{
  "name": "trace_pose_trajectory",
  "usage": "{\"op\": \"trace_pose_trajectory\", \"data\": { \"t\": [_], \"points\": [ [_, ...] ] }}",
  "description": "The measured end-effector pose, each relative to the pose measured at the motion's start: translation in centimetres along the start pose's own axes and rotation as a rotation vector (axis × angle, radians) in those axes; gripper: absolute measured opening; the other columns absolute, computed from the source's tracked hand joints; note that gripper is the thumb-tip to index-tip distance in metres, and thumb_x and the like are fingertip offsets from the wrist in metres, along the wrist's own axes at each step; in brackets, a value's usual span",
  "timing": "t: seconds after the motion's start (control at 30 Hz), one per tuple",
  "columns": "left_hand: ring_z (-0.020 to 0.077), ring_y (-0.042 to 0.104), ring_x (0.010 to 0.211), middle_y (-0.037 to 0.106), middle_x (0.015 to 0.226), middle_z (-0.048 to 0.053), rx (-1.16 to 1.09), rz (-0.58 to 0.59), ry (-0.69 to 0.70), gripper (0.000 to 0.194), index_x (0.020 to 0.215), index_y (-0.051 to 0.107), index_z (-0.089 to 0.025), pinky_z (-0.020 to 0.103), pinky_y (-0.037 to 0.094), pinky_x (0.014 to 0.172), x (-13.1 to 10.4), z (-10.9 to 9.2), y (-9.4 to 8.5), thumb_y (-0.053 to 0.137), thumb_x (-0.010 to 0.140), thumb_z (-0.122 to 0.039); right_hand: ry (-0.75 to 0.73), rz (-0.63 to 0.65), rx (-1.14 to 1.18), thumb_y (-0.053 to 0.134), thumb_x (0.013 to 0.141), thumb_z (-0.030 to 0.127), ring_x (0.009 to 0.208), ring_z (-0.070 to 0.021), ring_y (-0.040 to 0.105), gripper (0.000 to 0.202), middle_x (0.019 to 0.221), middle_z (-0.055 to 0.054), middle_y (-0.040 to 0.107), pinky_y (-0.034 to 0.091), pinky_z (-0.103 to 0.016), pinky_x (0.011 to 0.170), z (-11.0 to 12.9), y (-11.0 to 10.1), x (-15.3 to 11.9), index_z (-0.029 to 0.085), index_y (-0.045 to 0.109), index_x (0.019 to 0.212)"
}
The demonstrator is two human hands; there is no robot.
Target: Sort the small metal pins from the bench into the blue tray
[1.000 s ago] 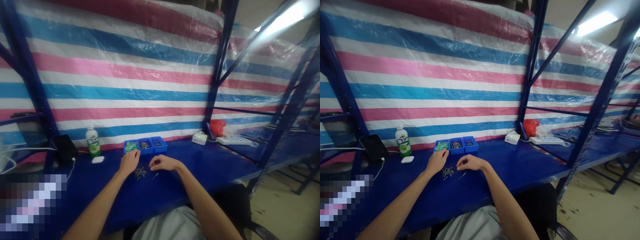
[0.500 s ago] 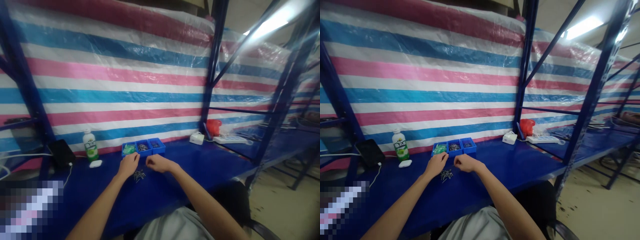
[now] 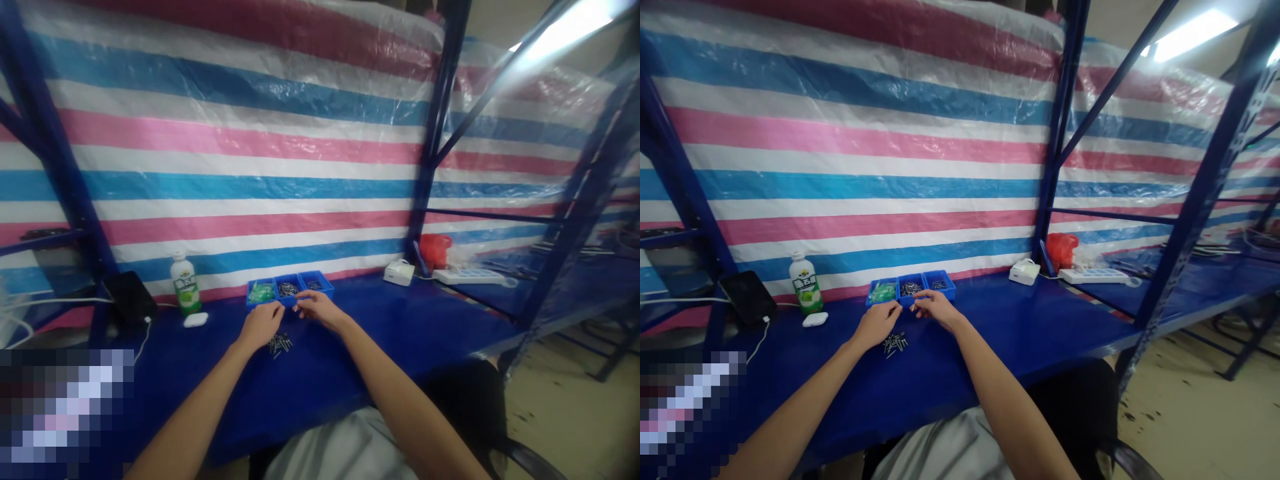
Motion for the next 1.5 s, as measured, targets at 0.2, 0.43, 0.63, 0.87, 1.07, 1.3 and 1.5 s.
{"op": "trace_pose_trajectory", "data": {
  "t": [0.2,0.43,0.63,0.87,1.07,1.3,1.5],
  "points": [
    [0.0222,0.065,0.08,0.071,0.085,0.005,0.004,-0.015,-0.055,0.033,0.087,0.067,-0.023,0.027,0.035,0.061,0.1,0.4,-0.4,0.04,0.095,-0.041,0.124,0.005,0.113,0.074,0.073,0.04,0.053,-0.0085,0.052,0.027,0.066,0.0,0.063,0.036,-0.021,0.049,-0.1,0.2,-0.9,0.015,0.063,0.078],
    [0.0229,0.063,0.078,0.069,0.082,0.006,0.013,-0.064,-0.079,0.032,0.086,0.067,-0.025,0.028,0.036,0.061,0.2,0.8,-1.0,0.04,0.095,-0.041,0.172,0.139,0.024,0.069,0.077,0.045,0.04,-0.0052,0.031,0.037,0.047,0.007,0.042,0.019,-0.021,0.041,0.1,1.3,-1.4,0.018,0.048,0.061],
    [0.0236,0.063,0.074,0.068,0.077,0.006,0.018,-0.079,-0.084,0.034,0.083,0.067,-0.024,0.03,0.038,0.062,0.4,0.9,-1.1,0.04,0.096,-0.041,0.069,-0.159,0.087,0.065,0.077,0.047,0.04,-0.0074,0.041,0.031,0.053,0.004,0.051,0.021,-0.021,0.039,0.8,-1.0,0.0,0.018,0.054,0.074],
    [0.0239,0.063,0.077,0.068,0.081,0.005,0.017,-0.096,-0.101,0.034,0.085,0.066,-0.025,0.029,0.039,0.064,0.4,1.5,-1.1,0.039,0.096,-0.042,-0.143,-0.118,-0.373,0.057,0.085,0.051,0.058,-0.0137,0.057,0.036,0.079,-0.004,0.066,0.042,-0.026,0.055,2.3,0.4,-0.8,0.018,0.064,0.095],
    [0.0233,0.064,0.079,0.07,0.085,0.004,0.054,-0.172,-0.148,0.033,0.087,0.064,-0.025,0.028,0.034,0.061,0.4,2.4,-2.2,0.037,0.097,-0.042,-0.548,0.226,-1.064,0.066,0.078,0.059,0.098,-0.0255,0.053,0.05,0.108,-0.01,0.06,0.041,-0.039,0.087,2.4,8.9,-4.0,0.021,0.065,0.11],
    [0.0226,0.064,0.079,0.07,0.084,0.004,0.056,-0.198,-0.168,0.033,0.087,0.062,-0.026,0.027,0.032,0.06,0.6,3.0,-2.5,0.036,0.097,-0.043,-0.584,0.245,-1.311,0.057,0.088,0.047,0.084,-0.0205,0.053,0.033,0.09,-0.007,0.059,0.039,-0.034,0.08,0.7,10.0,-2.4,0.017,0.066,0.094],
    [0.0226,0.064,0.081,0.07,0.084,0.005,0.064,-0.154,-0.183,0.035,0.088,0.065,-0.024,0.027,0.037,0.064,0.5,2.6,-2.1,0.037,0.097,-0.042,-0.486,0.155,-1.246,0.062,0.086,0.042,0.086,-0.0194,0.054,0.026,0.089,-0.006,0.059,0.039,-0.029,0.076,0.8,7.4,-2.1,0.018,0.066,0.095]
  ]
}}
Point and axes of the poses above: each hand's wrist, its own x-axis towards the middle knuckle, its own y-axis out of the palm, z = x × y, the point moved 7 cm from there along x, towards the middle knuckle
